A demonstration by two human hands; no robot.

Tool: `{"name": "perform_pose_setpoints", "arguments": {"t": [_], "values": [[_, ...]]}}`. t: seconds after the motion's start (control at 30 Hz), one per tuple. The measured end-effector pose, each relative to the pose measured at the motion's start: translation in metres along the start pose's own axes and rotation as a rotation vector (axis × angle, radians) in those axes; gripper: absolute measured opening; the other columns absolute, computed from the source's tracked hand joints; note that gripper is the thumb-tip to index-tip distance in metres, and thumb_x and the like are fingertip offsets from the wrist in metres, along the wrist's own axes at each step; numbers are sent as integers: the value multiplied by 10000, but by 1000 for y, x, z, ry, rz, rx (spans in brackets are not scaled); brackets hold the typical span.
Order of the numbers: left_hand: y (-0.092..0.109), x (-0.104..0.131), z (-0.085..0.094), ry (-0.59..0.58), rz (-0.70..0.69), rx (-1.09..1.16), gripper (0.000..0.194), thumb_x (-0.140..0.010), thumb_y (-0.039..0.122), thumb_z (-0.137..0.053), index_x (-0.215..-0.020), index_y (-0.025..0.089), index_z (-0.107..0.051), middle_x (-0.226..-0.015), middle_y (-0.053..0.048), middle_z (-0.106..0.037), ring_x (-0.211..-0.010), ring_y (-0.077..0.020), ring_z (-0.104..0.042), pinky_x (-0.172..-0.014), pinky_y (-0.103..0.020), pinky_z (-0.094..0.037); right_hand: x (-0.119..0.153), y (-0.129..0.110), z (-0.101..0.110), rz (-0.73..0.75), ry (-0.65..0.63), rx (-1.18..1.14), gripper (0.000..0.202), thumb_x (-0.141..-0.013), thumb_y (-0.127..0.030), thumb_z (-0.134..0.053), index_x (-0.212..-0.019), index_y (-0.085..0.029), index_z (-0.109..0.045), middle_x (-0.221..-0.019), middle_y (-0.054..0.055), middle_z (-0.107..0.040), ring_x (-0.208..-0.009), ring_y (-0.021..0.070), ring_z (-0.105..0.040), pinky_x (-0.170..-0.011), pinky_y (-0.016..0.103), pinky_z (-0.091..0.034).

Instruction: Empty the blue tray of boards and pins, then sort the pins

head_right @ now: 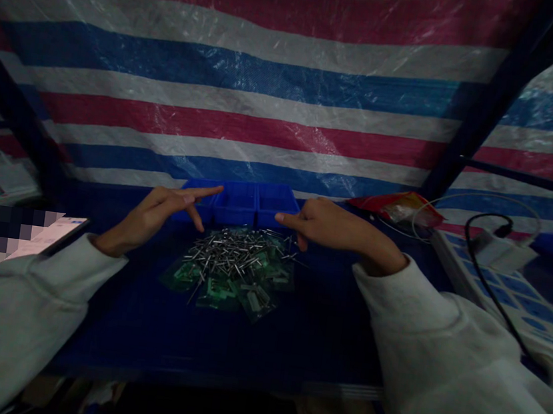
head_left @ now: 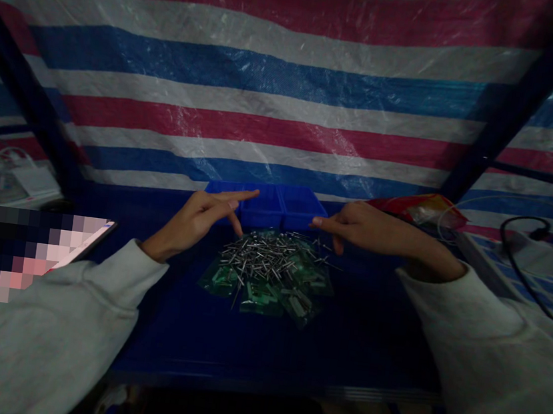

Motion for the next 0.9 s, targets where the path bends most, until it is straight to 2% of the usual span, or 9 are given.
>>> {"name": "perform_pose_setpoints", "arguments": {"t": [0.17,0.3,0.4,0.47,0.53,0.6,0.7,0.77,0.9], "values": [[-1,2,1,11,0,11,412,-971,346,-473,-724,204,-770,-1340,-37,-622,-1339,-278,-493,-1190,-453,-262,0,-1,-5,107,-23,18,452,-948,-526,-480,-817,-203,-767,-757,26,-732,-619,154,-622,-628,281,-454],[-3,1,2,70,-3,6,272,-955,322,-525,-1064,215,-749,-1378,-54,-594,-1328,-281,-501,-1172,-481,-287,0,1,-15,145,-92,20,201,-878,-320,-588,-919,-222,-759,-861,3,-746,-724,162,-659,-679,275,-473],[-10,-1,0,112,30,128,387,-964,317,-500,-1330,226,-587,-1408,-80,-562,-1323,-274,-498,-1136,-477,-346,3,0,-21,130,-126,64,155,-828,-199,-581,-856,-206,-733,-781,-2,-719,-665,150,-635,-619,258,-449],[-15,-1,-1,119,51,185,460,-946,286,-505,-1402,234,-492,-1431,-92,-528,-1313,-273,-501,-1108,-470,-381,6,-2,-22,133,-130,104,162,-826,-163,-559,-840,-199,-717,-764,3,-704,-646,147,-620,-609,254,-439],[-19,-1,-1,116,45,176,519,-883,202,-529,-1397,238,-466,-1435,-91,-510,-1297,-268,-508,-1093,-461,-396,9,-5,-19,135,-73,145,212,-837,-129,-516,-907,-193,-705,-794,20,-700,-651,153,-616,-612,259,-439],[-20,0,0,123,16,131,545,-807,110,-509,-1339,226,-490,-1395,-91,-530,-1269,-260,-526,-1074,-451,-411,10,-6,-12,136,46,168,355,-813,-56,-459,-1070,-182,-669,-872,46,-704,-703,168,-630,-643,268,-456],[-19,0,3,146,-43,-3,555,-733,31,-432,-1255,200,-520,-1303,-95,-575,-1249,-245,-535,-1054,-444,-422,10,-9,-4,180,204,194,577,-720,36,-413,-1229,-169,-589,-1062,85,-688,-909,200,-645,-793,296,-483],[-14,1,3,153,-103,-126,565,-697,1,-387,-1205,189,-547,-1265,-91,-593,-1237,-234,-535,-1041,-442,-430,8,-12,-4,236,243,219,590,-673,57,-404,-1168,-179,-622,-1133,87,-661,-1015,206,-618,-889,313,-465],[-1,0,-3,90,-206,-325,481,-687,-34,-342,-979,180,-659,-1212,-67,-629,-1174,-222,-568,-1036,-447,-424,6,-17,-11,316,182,214,361,-670,33,-422,-794,-185,-683,-1067,73,-660,-1027,212,-608,-905,324,-452]]}}
Point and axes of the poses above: each hand's wrist, its own x-axis away from the middle knuckle, its own z-axis out of the back of the hand, y = z × x, the point moved 7 cm from there along -x, towards the middle knuckle
